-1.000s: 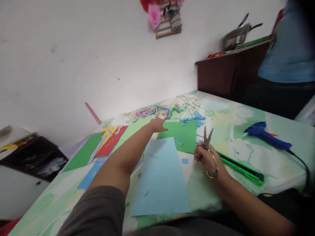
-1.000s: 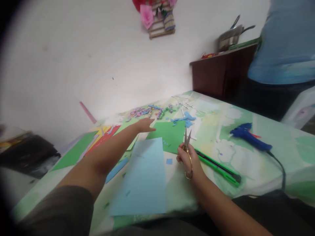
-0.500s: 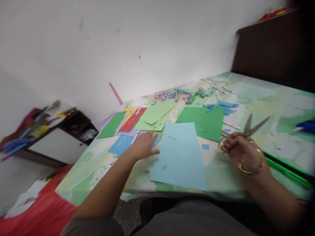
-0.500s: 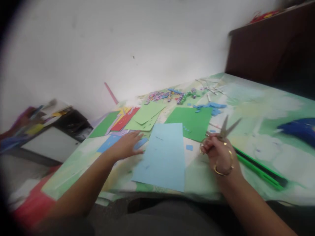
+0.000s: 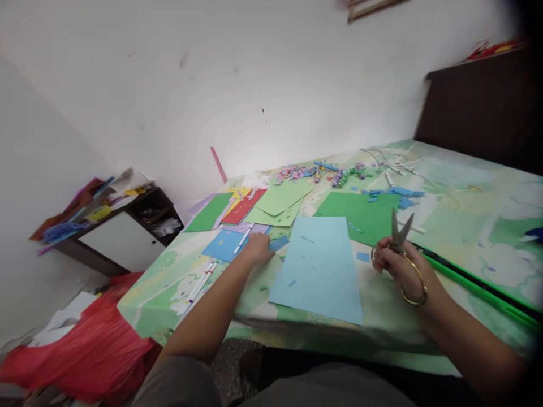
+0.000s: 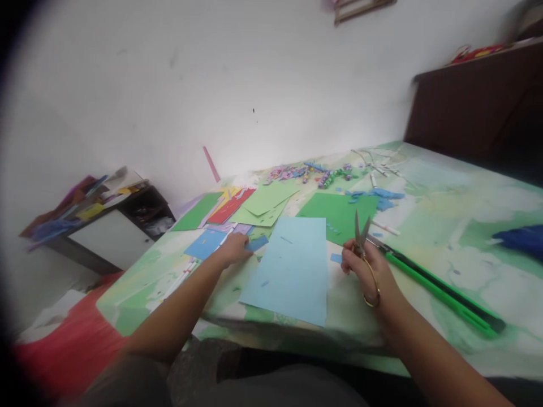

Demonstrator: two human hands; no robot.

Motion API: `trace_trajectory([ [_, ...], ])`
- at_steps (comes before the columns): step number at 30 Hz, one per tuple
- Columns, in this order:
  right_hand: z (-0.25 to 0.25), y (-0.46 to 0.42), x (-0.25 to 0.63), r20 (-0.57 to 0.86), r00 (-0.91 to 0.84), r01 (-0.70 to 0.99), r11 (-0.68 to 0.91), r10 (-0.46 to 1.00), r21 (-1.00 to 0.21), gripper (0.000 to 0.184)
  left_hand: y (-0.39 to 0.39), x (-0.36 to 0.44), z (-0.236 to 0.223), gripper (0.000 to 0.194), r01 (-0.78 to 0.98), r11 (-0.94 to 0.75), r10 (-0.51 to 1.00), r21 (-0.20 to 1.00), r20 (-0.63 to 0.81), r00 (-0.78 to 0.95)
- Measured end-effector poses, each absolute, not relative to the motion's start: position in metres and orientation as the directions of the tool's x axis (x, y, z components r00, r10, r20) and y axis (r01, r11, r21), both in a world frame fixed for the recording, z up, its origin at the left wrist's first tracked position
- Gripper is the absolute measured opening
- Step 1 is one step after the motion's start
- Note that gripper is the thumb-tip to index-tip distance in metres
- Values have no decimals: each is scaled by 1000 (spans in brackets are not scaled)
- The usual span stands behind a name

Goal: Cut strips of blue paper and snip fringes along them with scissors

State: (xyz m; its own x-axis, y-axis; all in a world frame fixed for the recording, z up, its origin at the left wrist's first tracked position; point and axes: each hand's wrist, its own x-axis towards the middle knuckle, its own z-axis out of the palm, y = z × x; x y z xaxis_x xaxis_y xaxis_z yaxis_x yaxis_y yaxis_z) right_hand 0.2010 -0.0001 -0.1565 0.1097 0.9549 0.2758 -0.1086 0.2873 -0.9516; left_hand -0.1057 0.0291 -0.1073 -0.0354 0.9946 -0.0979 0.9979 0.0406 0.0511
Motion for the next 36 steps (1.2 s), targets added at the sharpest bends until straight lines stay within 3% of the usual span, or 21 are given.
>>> trace_trajectory([
  [3,-159,1,204,291,27,41,290,956,-956,20,28,-105,-104,24,975,126,992,185,-14,-126],
  [7,-148,5,198,308,-103,410,322,946,-853,25,25,-89,-99,18,861,108,986,497,57,-156],
  [11,-120,17,181,290,-217,559,362,932,-745,26,26,-51,-98,16,577,-11,999,817,34,-29],
  [14,-104,32,169,284,-241,625,373,928,-685,30,29,-24,-100,18,335,-58,997,940,38,66],
  [18,-104,52,166,288,-238,672,371,928,-641,34,33,-13,-109,28,83,-72,985,994,58,164],
  [22,-120,58,169,257,-346,645,428,902,-633,31,35,-18,-117,32,-24,-26,973,999,31,228],
  [27,-130,55,167,219,-481,582,496,849,-644,31,32,-18,-120,33,-76,34,963,997,-12,268],
  [36,-130,51,166,201,-549,553,533,811,-640,30,24,-14,-119,32,-58,54,941,997,-32,337],
])
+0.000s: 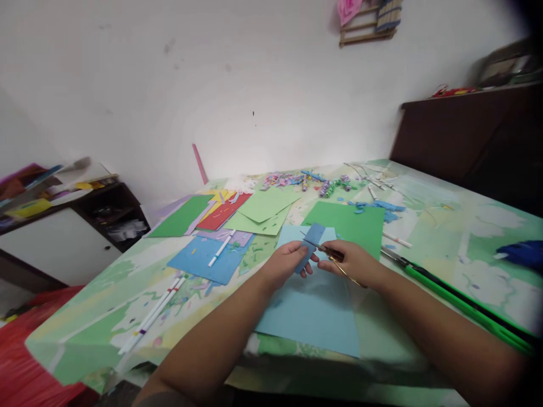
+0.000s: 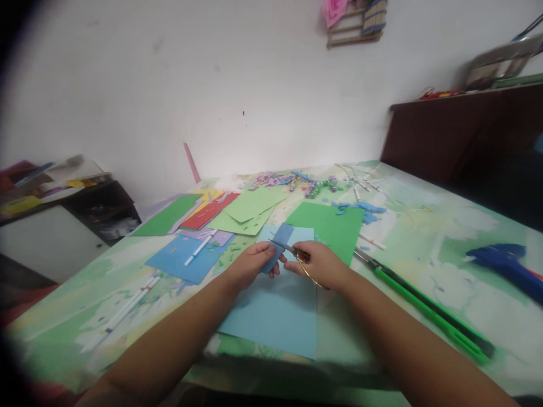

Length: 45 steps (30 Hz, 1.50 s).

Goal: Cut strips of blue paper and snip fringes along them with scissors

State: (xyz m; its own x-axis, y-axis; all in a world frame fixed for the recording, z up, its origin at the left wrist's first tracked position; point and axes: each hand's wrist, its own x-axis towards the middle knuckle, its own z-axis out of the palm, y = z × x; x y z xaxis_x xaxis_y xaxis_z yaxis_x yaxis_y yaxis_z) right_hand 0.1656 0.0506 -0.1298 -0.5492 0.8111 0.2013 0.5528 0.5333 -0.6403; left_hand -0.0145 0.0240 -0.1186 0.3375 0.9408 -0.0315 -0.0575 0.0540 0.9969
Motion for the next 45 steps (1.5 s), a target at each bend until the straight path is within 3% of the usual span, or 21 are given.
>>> trace_trajectory([
  [31,-125,43,167,231,-543,583,561,807,-588,41,15,-20,-104,29,80,-32,929,996,0,369],
  [42,-123,41,167,217,-549,582,556,807,-594,39,12,-19,-101,24,100,-5,940,995,-29,340],
  [45,-124,42,167,213,-547,577,549,809,-605,39,12,-18,-100,15,114,8,945,993,-45,324],
])
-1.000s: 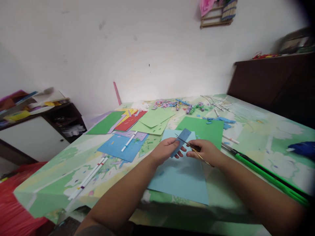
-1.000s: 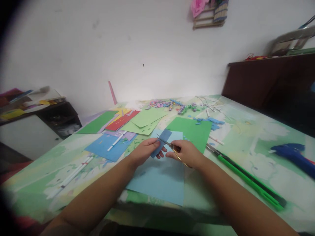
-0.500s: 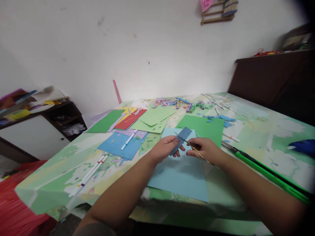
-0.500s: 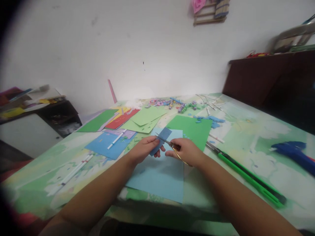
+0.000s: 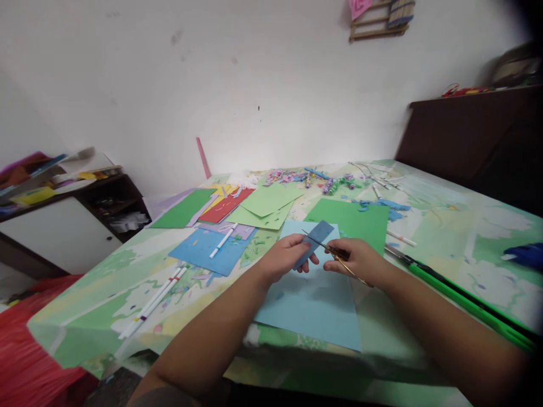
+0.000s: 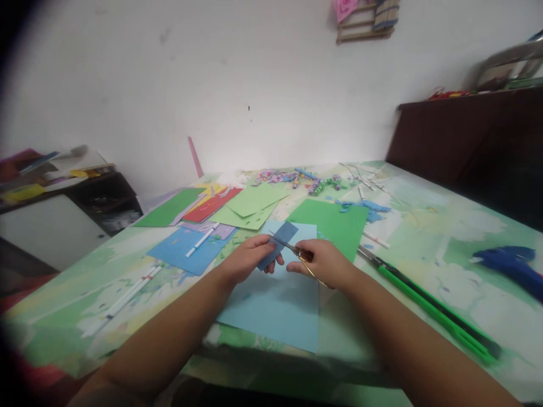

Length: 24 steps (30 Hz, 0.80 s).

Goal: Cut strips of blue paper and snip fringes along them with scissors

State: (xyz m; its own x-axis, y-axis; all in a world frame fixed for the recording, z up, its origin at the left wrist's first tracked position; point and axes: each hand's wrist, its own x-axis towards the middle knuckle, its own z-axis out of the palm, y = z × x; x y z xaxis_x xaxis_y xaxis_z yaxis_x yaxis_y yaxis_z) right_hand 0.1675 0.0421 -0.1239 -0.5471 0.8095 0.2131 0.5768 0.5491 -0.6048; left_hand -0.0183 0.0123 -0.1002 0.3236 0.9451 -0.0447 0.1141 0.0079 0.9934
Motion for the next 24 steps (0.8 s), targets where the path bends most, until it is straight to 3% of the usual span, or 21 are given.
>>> trace_trajectory([
  [6,-124,45,169,205,-525,575,522,826,-630,35,16,-20,-103,5,155,45,944,987,-93,316],
  [17,-127,44,171,196,-495,572,488,846,-660,31,20,-30,-101,17,75,-63,990,995,53,128],
  [24,-128,43,169,185,-532,565,509,826,-649,34,19,-30,-101,19,57,-94,985,994,84,152],
])
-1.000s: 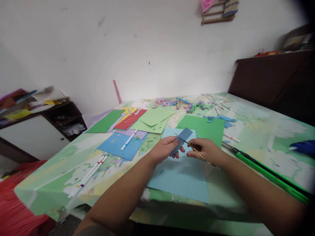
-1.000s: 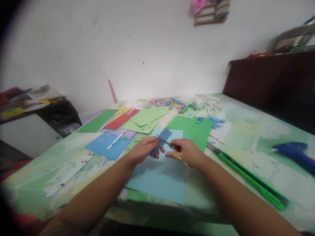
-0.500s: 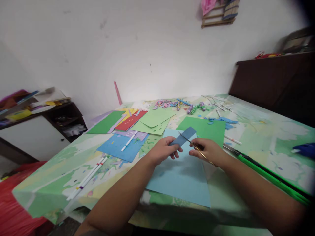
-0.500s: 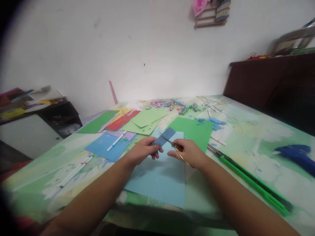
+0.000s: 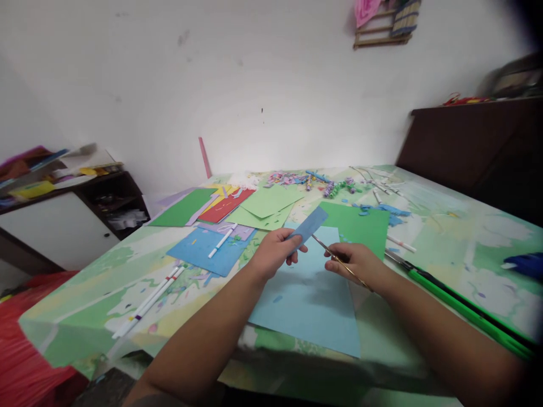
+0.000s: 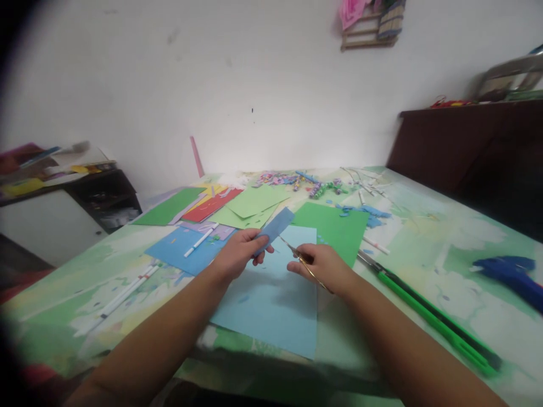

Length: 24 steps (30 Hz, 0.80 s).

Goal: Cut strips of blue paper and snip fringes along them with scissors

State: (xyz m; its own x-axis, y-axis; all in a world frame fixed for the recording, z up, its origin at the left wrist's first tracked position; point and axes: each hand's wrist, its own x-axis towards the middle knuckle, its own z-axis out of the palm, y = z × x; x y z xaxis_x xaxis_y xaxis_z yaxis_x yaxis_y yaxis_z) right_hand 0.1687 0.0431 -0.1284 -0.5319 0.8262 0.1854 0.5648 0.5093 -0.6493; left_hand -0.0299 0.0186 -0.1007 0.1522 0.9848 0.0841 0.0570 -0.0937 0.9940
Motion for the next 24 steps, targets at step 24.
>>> trace_trajectory([
  [24,-129,37,163,165,-566,572,529,808,-627,36,21,-30,-104,5,-107,-75,990,991,86,108],
])
